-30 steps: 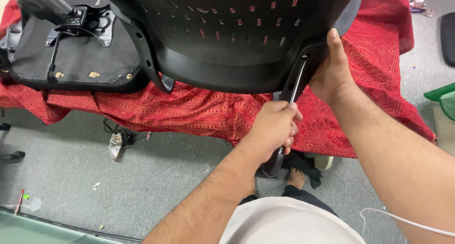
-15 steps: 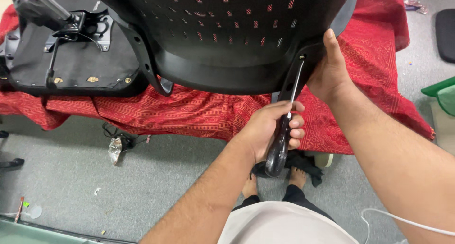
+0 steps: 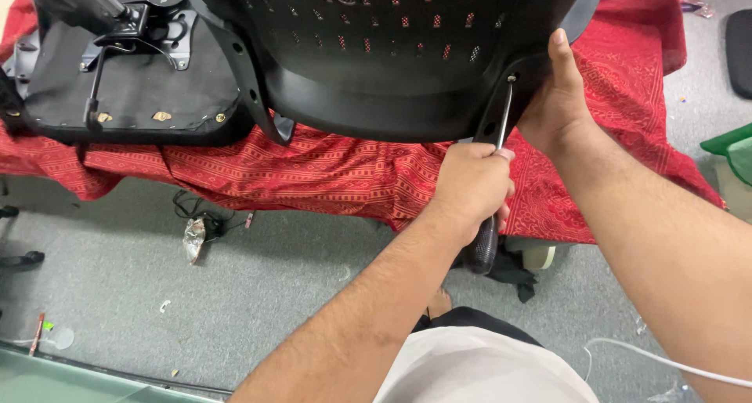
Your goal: The person uses a screwdriver to tighten a screw on the underside of a black plastic chair backrest. The chair is placed upside down on a red patterned cloth. The person stabilizes the chair with one hand while turning the screwdriver with the other.
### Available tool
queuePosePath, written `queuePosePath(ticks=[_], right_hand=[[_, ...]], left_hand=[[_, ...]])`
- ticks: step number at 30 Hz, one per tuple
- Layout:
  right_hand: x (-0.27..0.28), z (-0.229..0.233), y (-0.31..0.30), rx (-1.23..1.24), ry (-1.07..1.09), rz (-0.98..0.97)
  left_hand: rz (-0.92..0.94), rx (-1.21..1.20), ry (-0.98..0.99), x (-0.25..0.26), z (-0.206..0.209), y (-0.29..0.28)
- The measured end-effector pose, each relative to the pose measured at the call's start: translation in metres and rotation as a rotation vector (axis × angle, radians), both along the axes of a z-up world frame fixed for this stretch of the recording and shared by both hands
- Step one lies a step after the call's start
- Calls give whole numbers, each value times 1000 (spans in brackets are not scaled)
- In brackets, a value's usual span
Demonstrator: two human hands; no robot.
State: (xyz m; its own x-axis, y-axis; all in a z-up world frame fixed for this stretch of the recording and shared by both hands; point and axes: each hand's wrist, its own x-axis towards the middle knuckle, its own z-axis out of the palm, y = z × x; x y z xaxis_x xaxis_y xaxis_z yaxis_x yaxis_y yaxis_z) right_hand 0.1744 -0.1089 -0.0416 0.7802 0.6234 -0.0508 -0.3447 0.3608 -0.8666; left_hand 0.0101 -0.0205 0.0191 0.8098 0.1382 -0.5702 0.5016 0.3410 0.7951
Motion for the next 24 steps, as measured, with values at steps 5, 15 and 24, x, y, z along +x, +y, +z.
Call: queuePosePath(ticks=[5, 15, 24], right_hand=[[1, -7, -1, 22, 11, 21], [-2, -15, -7, 74, 3, 75], [-3, -16, -5, 66, 25, 29]], left_hand=[[-7, -541, -40, -8, -9, 20], [78, -424, -109, -18, -19, -6], [72, -291, -6, -15, -8, -6]])
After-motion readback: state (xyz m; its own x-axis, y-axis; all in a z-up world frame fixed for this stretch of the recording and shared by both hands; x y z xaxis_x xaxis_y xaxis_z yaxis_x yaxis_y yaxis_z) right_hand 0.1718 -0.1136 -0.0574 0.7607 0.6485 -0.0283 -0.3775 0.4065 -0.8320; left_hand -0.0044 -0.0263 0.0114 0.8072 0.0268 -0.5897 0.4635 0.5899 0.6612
